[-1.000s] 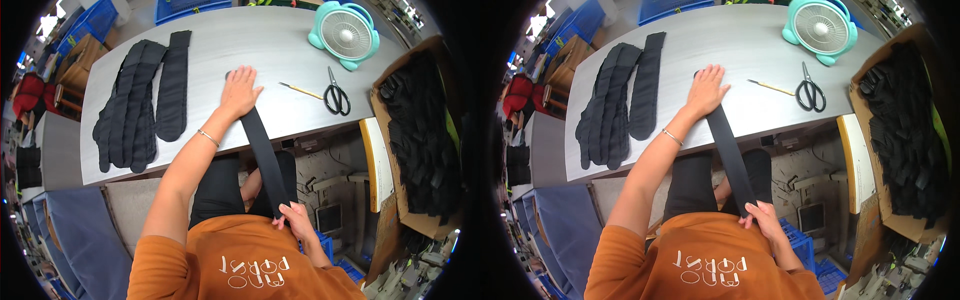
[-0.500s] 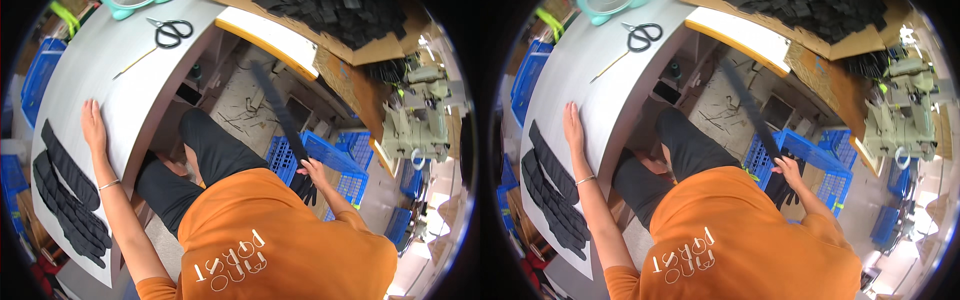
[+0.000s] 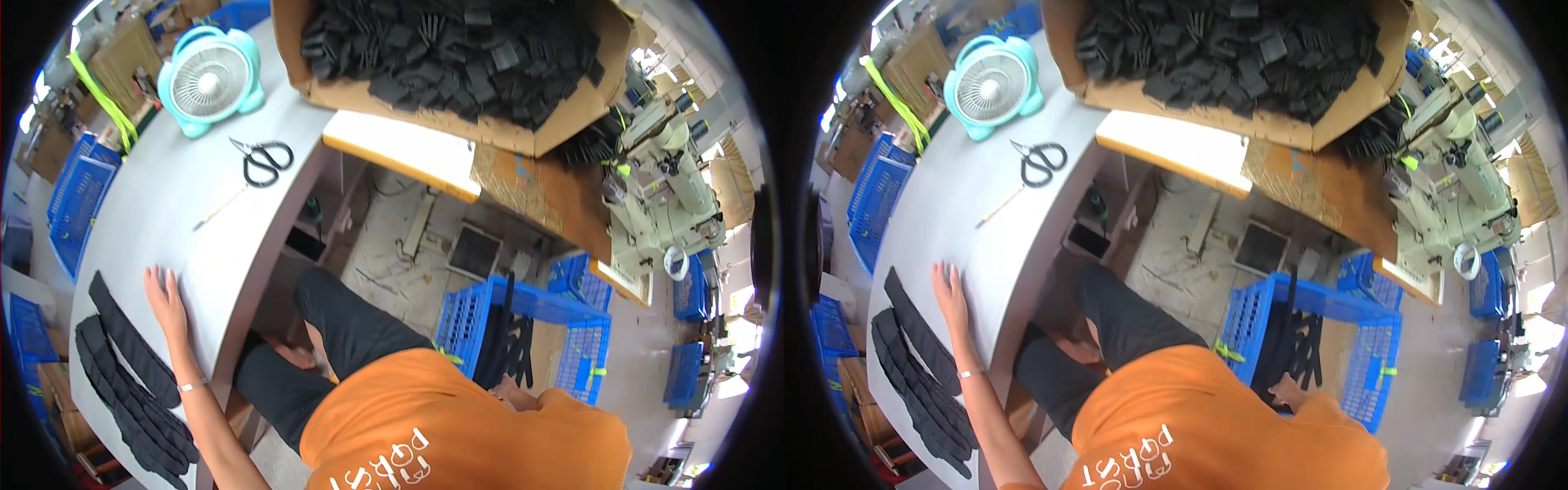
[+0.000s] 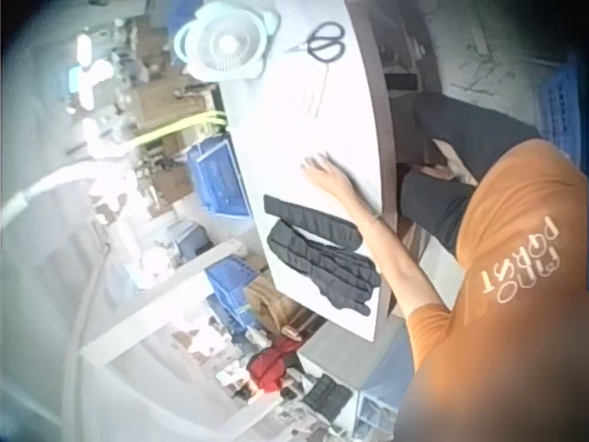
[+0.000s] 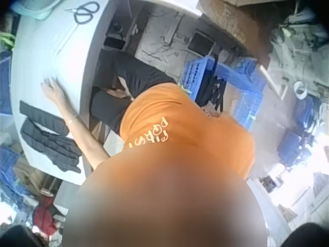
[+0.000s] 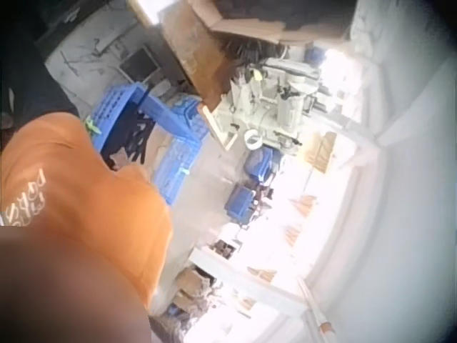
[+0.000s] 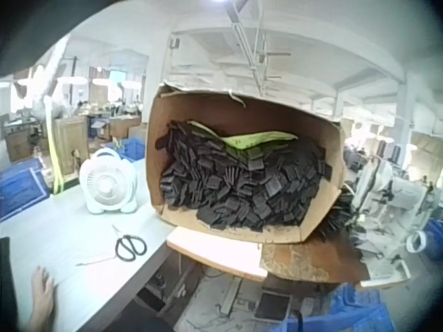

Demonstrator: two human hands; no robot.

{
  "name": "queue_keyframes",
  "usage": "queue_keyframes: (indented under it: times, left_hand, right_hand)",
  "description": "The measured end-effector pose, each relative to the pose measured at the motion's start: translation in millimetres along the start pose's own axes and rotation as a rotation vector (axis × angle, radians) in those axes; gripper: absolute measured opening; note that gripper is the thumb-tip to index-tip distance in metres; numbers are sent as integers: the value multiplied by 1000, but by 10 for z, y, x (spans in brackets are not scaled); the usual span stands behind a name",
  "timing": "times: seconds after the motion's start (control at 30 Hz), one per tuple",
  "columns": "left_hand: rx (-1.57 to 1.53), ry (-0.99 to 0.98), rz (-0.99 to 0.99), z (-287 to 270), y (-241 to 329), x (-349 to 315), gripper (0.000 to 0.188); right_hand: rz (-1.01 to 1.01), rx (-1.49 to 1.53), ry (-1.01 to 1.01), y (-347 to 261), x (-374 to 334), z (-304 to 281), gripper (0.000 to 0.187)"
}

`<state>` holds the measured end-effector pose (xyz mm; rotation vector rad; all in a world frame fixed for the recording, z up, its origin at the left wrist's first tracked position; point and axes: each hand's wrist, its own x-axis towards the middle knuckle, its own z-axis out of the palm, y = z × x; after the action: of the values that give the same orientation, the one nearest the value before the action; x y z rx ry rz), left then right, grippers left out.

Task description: The worker is inserting foam padding into black fabric sleeves and trimming the edges with scissors at a workbench.

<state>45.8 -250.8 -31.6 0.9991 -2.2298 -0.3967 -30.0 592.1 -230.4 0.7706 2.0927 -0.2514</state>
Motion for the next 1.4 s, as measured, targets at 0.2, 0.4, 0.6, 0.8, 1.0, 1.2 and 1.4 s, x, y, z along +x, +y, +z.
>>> queue_keyframes:
  times: [0.2, 0.4, 0.6, 0.8, 1.0, 1.2, 1.4]
  left_hand:
    - [353, 122, -135, -633, -390, -492, 50]
    - [479, -161, -474, -723, -547, -700, 68]
    - [172, -208, -292, -353, 272, -743, 69]
    - [-51, -131, -387, -199, 679, -626, 69]
    - [102, 131, -428, -157, 303, -525, 54]
    - [72, 214, -480, -176, 284, -509, 42]
    - [-438, 212, -538, -353, 486, -483, 44]
  right_hand:
    - [-1023, -81, 375, -1605, -379, -686, 25]
    - [-1667, 177, 723, -3729, -1600, -1960, 18]
    - [-1786, 328, 991, -4955, -2603, -2976, 16]
    - [-1888, 286, 1408, -5712, -3289, -3611, 13]
    - [-1868, 251, 1498, -6415, -3754, -3907, 23]
    - [-1743, -122, 1561, -6959, -3721, -4053, 43]
    - [-1947, -57, 1903, -6220, -4116, -3439, 24]
